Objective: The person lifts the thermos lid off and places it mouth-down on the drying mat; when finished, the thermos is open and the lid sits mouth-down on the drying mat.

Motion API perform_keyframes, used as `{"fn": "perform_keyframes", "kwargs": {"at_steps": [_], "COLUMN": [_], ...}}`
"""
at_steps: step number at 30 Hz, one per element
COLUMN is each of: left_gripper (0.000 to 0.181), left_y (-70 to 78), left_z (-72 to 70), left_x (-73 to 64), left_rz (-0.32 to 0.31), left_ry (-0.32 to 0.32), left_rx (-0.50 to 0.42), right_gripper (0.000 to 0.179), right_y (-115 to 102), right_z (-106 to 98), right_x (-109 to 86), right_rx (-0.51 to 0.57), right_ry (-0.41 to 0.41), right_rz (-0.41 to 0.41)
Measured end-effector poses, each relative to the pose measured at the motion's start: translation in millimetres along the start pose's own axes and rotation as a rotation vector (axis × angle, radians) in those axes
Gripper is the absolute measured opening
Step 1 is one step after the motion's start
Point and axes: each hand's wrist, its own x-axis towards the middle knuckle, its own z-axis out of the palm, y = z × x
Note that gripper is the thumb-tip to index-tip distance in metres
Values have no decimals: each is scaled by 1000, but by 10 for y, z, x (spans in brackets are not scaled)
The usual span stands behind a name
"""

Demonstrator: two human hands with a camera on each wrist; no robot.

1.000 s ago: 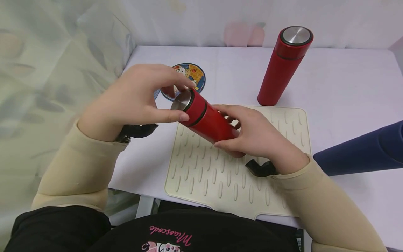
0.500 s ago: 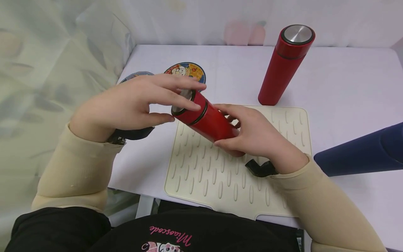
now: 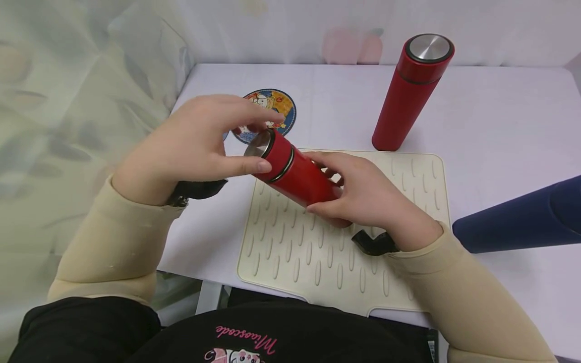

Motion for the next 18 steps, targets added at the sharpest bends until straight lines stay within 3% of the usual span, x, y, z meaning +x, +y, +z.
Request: {"fn": "perform_keyframes", "kwargs": {"at_steps": [2,6,8,12,18], "left_gripper": [79,68,62,53,51], "left_y": [-24,-78,-85,-79,-49], "left_z": [6,15,17,16,11], "left_x": [-14,-60,-69,-74,-67], "left_rz": [64,248,298,318,230], "left_ry": [-18,-66,-73,-50,-3], "left_rx": [-37,-151,-173,-175,-160], "right_gripper": [83,85,85,84,84], "right_y": [2,0,-3,-11,-21], "right_z": [-1,-5,-6,-2,2], "right_x": [1,-1,-3,-3,-4], "right_rx": [-5,-9,-7,-1,9], "right_ry": [-1,-4,-6,-8,-1], "right_rz": [3,15,19,17,12]}}
